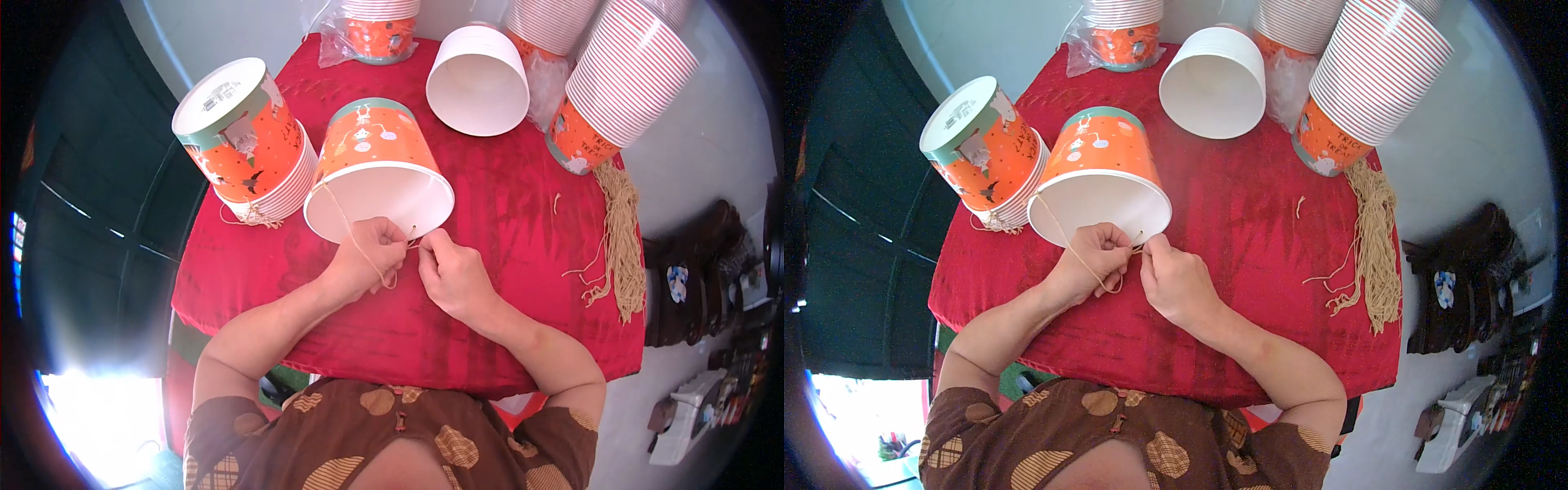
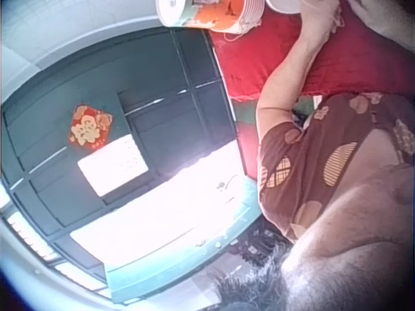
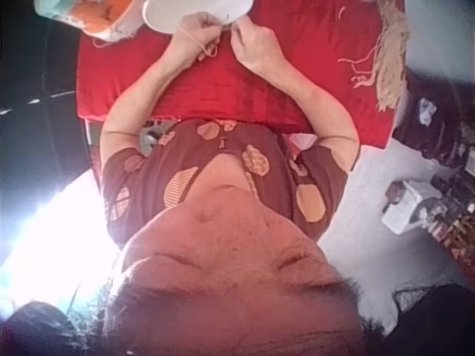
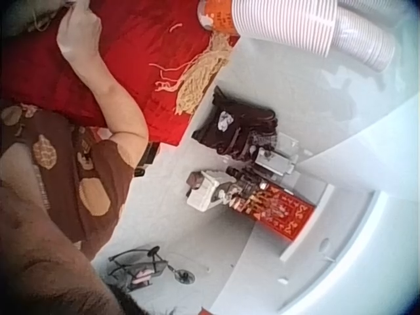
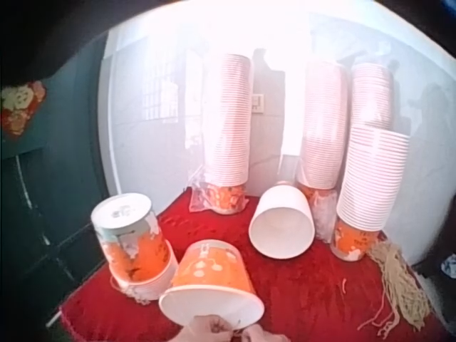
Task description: Threading string through holes in paper buckets to create handles.
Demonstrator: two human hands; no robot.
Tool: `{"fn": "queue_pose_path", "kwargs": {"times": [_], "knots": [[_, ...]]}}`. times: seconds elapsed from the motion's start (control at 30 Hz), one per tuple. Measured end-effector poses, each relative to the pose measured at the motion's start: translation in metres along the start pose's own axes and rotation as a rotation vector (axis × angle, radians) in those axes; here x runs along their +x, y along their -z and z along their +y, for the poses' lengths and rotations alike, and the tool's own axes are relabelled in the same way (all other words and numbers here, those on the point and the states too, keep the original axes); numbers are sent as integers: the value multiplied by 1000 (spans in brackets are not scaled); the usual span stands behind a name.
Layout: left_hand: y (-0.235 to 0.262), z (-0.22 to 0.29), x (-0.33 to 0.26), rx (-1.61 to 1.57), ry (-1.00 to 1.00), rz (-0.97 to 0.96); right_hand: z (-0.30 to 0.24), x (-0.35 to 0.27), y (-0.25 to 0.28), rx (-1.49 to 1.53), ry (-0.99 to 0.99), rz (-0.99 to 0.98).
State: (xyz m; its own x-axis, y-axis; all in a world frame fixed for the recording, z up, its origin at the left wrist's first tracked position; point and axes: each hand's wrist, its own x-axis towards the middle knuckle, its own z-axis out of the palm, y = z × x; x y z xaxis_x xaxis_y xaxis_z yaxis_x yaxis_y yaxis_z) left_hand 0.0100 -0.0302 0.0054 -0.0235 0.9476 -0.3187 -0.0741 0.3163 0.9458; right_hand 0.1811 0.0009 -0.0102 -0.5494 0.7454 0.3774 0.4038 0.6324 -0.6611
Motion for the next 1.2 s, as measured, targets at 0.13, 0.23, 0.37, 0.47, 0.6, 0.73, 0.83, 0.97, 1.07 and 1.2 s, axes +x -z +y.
{"fn": "queue_pose_path", "kwargs": {"times": [0.13, 0.23, 0.37, 0.47, 0.6, 0.73, 0.83, 0.97, 1.07, 1.2], "knots": [[-1, -3, 0, 68, -36, -7, 4, 2, -5, 75, 34, 116], [-2, -2, -1, 144, -53, -4, 6, 2, -7, 73, 27, 157], [-4, 0, -4, 195, -37, 5, 5, 5, -4, 32, 44, 185], [-1, -7, -2, 227, -108, -18, 5, 8, -5, 46, 84, 212], [-3, -8, -3, 277, -172, -21, 12, 9, -9, 53, 125, 237], [-4, -5, -5, 321, -168, 11, 15, 10, -13, 98, 72, 217], [-4, -7, -4, 287, -157, -3, 16, 10, -15, 107, 36, 206], [-4, -7, -4, 260, -140, -4, 15, 9, -13, 87, 6, 172], [-4, -5, -5, 250, -129, 0, 15, 9, -14, 81, -32, 169], [-5, -2, -6, 252, -123, 4, 14, 10, -12, 102, -15, 150]]}}
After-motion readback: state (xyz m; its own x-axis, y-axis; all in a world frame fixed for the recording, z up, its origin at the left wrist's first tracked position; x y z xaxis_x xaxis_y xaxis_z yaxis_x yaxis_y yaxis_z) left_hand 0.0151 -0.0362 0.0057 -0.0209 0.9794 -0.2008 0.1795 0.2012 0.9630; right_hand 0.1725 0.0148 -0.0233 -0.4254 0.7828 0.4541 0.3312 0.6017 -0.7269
